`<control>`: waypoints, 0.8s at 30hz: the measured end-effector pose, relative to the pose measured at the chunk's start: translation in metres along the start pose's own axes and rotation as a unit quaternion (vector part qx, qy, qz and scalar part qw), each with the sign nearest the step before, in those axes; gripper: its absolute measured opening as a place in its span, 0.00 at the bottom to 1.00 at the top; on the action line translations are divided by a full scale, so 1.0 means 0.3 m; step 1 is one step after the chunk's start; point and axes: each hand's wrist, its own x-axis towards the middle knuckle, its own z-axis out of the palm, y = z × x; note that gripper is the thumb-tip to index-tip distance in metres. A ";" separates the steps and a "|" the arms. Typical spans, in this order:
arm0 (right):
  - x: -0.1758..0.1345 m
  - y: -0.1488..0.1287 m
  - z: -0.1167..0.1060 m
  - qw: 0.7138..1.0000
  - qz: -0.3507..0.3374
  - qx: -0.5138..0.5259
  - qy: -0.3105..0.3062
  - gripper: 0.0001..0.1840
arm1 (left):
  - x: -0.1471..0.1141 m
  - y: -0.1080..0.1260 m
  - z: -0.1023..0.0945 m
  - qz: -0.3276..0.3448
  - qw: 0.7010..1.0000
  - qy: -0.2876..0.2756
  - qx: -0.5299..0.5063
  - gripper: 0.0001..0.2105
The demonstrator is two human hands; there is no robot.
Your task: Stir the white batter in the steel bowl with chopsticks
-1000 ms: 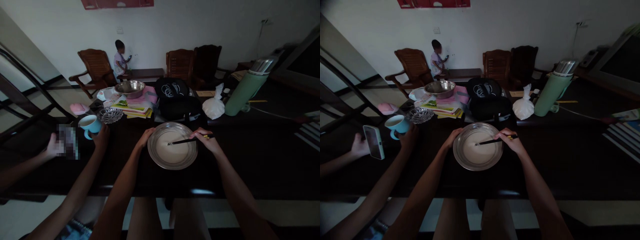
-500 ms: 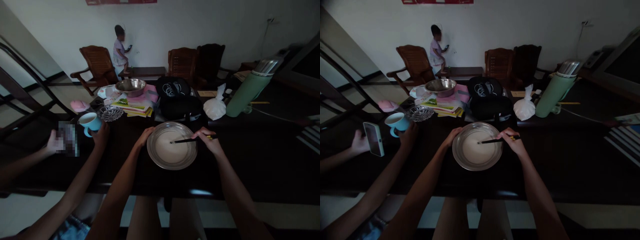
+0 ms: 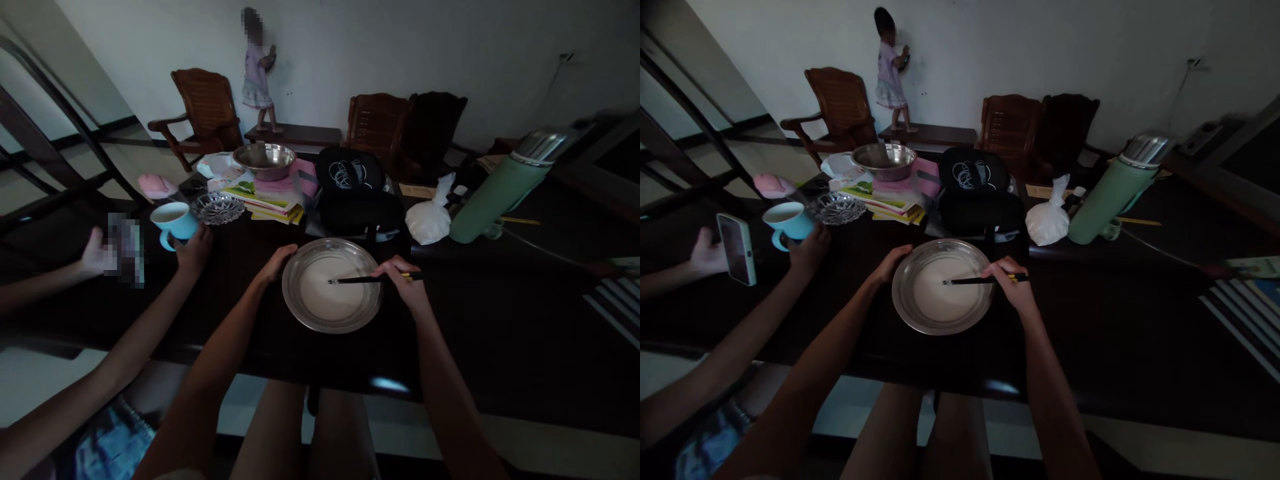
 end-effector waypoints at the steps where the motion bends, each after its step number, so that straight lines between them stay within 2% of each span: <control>1: -0.001 0.004 -0.008 0.999 0.018 0.016 0.026 0.25 | -0.003 0.002 0.000 -0.004 1.000 0.003 -0.011 0.19; 4: -0.009 0.001 -0.016 0.996 0.051 0.060 0.045 0.27 | -0.007 0.009 0.001 -0.017 0.999 0.000 -0.029 0.20; 7: -0.011 -0.024 0.004 0.998 0.027 0.052 -0.025 0.27 | -0.010 0.015 0.005 -0.027 0.999 0.006 -0.033 0.21; 9: -0.005 -0.039 0.022 0.996 -0.017 0.014 -0.089 0.25 | -0.013 0.019 0.009 -0.028 0.999 0.018 -0.035 0.20; 10: -0.001 -0.041 0.028 0.995 -0.032 -0.001 -0.092 0.24 | -0.015 0.021 0.011 -0.030 0.999 0.024 -0.035 0.20; 13: 0.008 -0.022 0.027 0.997 -0.048 -0.005 -0.053 0.23 | -0.024 0.027 0.017 -0.035 0.999 0.032 -0.027 0.19; 16: 0.006 0.014 0.007 0.999 -0.007 0.039 0.027 0.26 | -0.032 0.030 0.019 -0.037 0.999 0.035 -0.015 0.19; 18: 0.001 0.023 -0.001 0.996 0.022 0.078 0.036 0.28 | -0.034 0.031 0.019 -0.037 0.998 0.043 -0.009 0.20; 20: -0.002 0.016 0.003 0.995 0.029 0.092 -0.002 0.28 | -0.036 0.032 0.019 -0.040 0.998 0.048 -0.001 0.21; 22: 0.001 0.000 0.014 0.996 0.010 0.066 -0.051 0.27 | -0.037 0.033 0.020 -0.045 0.998 0.045 0.008 0.21; 24: 0.006 -0.012 0.021 0.997 -0.015 0.029 -0.074 0.24 | -0.038 0.035 0.022 -0.047 0.998 0.039 0.013 0.21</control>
